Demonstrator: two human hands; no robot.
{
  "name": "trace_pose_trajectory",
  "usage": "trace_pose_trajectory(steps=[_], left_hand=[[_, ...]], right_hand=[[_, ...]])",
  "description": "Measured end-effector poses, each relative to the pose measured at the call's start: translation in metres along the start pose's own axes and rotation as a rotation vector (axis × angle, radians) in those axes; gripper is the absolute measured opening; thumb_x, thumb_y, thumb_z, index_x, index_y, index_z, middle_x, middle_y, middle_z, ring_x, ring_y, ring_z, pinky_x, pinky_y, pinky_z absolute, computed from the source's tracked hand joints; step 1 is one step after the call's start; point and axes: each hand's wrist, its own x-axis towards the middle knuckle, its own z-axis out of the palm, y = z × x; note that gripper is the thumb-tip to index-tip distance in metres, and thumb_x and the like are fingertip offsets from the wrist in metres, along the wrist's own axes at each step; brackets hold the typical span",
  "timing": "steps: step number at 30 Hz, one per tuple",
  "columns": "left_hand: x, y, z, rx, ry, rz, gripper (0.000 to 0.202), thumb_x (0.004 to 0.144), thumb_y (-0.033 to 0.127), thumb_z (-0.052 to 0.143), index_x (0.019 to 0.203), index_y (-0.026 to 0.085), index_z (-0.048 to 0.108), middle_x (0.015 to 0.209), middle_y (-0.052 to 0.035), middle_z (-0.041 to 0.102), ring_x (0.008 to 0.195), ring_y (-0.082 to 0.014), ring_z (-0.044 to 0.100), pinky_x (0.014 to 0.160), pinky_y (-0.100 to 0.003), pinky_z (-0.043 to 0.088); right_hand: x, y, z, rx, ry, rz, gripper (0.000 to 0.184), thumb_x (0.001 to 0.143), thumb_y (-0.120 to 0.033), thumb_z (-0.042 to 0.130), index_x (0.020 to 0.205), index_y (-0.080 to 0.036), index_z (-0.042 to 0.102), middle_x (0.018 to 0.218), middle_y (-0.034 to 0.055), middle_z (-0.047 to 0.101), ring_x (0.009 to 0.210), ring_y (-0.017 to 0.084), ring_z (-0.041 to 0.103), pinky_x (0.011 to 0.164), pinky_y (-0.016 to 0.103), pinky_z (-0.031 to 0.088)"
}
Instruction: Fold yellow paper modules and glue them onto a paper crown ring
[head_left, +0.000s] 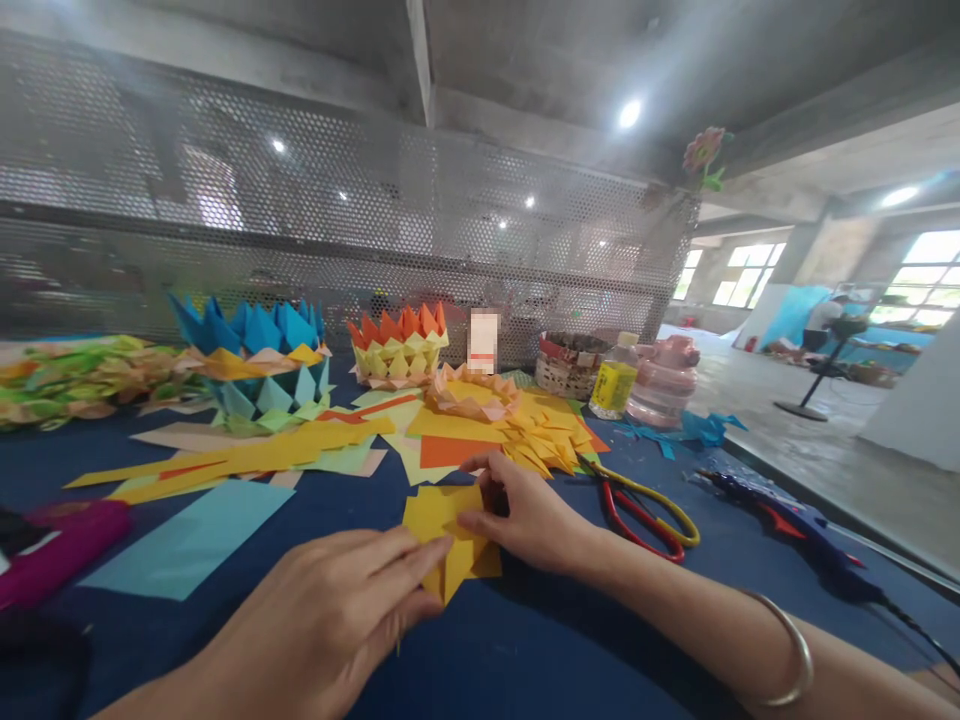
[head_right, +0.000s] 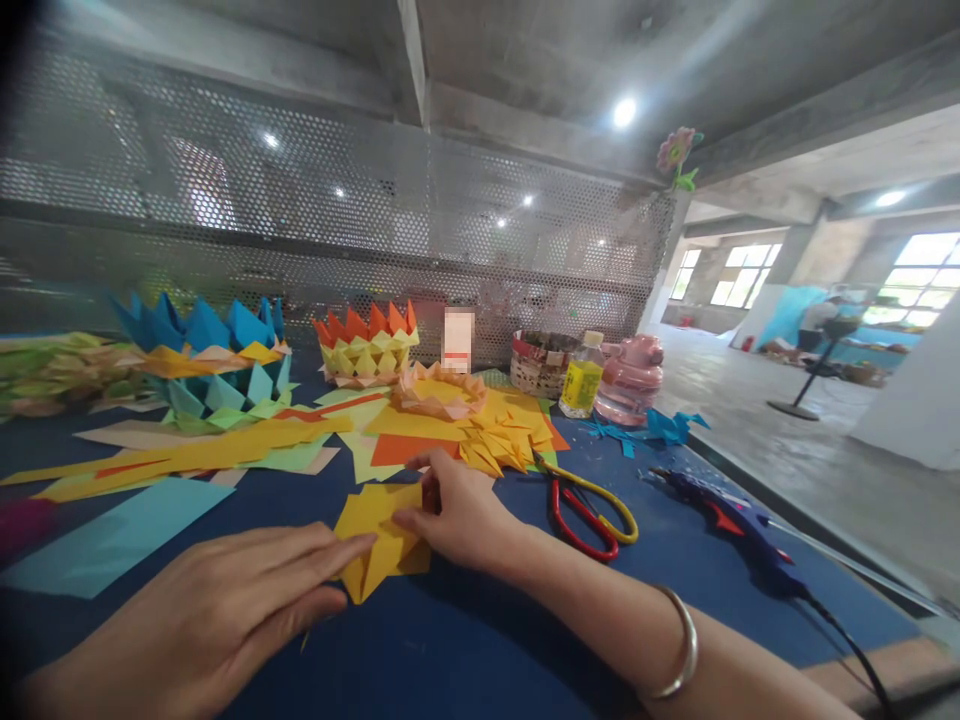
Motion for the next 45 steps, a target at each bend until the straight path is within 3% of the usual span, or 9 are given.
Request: trace_pose_trajectory(steps=[7,15,19,22,25,34,39,43,45], left_hand=[[0.010,-0.017,-0.002,-0.126,0.179,-0.244,0.032,0.094,0.015,0.041,0.123,0.028,0.048,0.127,-0.0054,0.055,0.120,-0.0200,0.054,0.098,-0.033,0.047],[0.013,-0.014,-0.008,-0.280,-0.003,-0.087,0.064,0.077,-0.007,0.029,0.125,0.032,0.044,0.139,-0.0020,0.040,0.132,-0.0165,0.038,0.109,-0.035,0.036],[0.011,-0.015,-0.005,-0.242,-0.030,-0.083,0.055,0.088,-0.001,0.031,0.129,0.033,0.041,0.141,-0.0028,0.038,0.133,-0.0187,0.035,0.113,-0.043,0.027],[0.011,-0.014,-0.003,-0.251,-0.057,-0.019,0.041,0.091,0.004,0.037,0.118,0.032,0.049,0.137,-0.0026,0.041,0.128,-0.0185,0.041,0.108,-0.038,0.032],[0.013,-0.013,-0.004,-0.286,-0.069,0.031,0.031,0.091,0.003,0.037,0.098,0.028,0.055,0.128,-0.0021,0.047,0.119,-0.0161,0.047,0.100,-0.031,0.039],[0.014,-0.021,0.002,-0.196,0.043,-0.217,0.007,0.090,0.016,0.047,0.087,0.022,0.049,0.108,-0.0044,0.057,0.102,-0.0182,0.056,0.086,-0.030,0.043],[0.009,-0.019,0.009,-0.176,-0.090,-0.302,0.011,0.083,0.011,0.047,0.086,0.021,0.050,0.092,-0.0030,0.060,0.089,-0.0209,0.057,0.079,-0.035,0.044],[0.010,-0.012,0.010,-0.211,-0.185,-0.291,0.022,0.078,0.004,0.044,0.087,0.021,0.053,0.089,-0.0015,0.060,0.086,-0.0198,0.057,0.076,-0.033,0.042],[0.011,-0.010,0.009,-0.226,-0.200,-0.283,0.020,0.080,0.004,0.044,0.086,0.021,0.053,0.089,-0.0010,0.060,0.084,-0.0186,0.057,0.074,-0.032,0.041]], right_hand=[[-0.003,-0.008,0.000,0.374,0.018,-0.097,0.045,0.084,-0.008,0.048,0.126,-0.022,0.038,0.091,-0.0004,0.052,0.069,0.010,0.053,0.062,0.023,0.042],[-0.004,-0.009,0.002,0.671,-0.160,-0.100,0.040,0.084,-0.024,0.063,0.119,-0.020,0.043,0.078,-0.0045,0.051,0.065,0.007,0.046,0.060,0.021,0.036],[-0.002,-0.008,0.001,0.758,-0.220,-0.071,0.050,0.080,-0.041,0.070,0.117,-0.020,0.044,0.075,-0.0050,0.052,0.065,0.008,0.046,0.060,0.021,0.036],[-0.004,-0.010,0.003,0.754,-0.269,-0.059,0.054,0.078,-0.049,0.070,0.116,-0.020,0.046,0.075,-0.0039,0.054,0.064,0.008,0.047,0.058,0.021,0.035],[-0.006,-0.012,0.007,0.715,-0.260,-0.067,0.050,0.080,-0.048,0.068,0.116,-0.019,0.049,0.075,-0.0031,0.055,0.064,0.009,0.047,0.058,0.021,0.035],[-0.009,-0.018,-0.006,0.210,0.235,-0.158,0.029,0.096,-0.040,0.042,0.103,-0.018,0.061,0.099,0.0052,0.060,0.087,0.015,0.054,0.076,0.029,0.043],[-0.016,-0.026,-0.005,-0.054,0.128,-0.513,0.039,0.077,-0.036,0.073,0.108,-0.018,0.060,0.106,0.0070,0.061,0.098,0.018,0.056,0.087,0.030,0.044],[-0.016,-0.023,0.001,-0.228,0.061,-0.694,0.010,0.082,-0.014,0.061,0.091,-0.019,0.063,0.094,0.0040,0.066,0.084,0.015,0.058,0.078,0.026,0.045],[-0.014,-0.019,0.001,-0.250,0.073,-0.705,0.019,0.078,-0.002,0.054,0.082,-0.019,0.063,0.088,0.0029,0.067,0.079,0.014,0.058,0.075,0.025,0.044]])
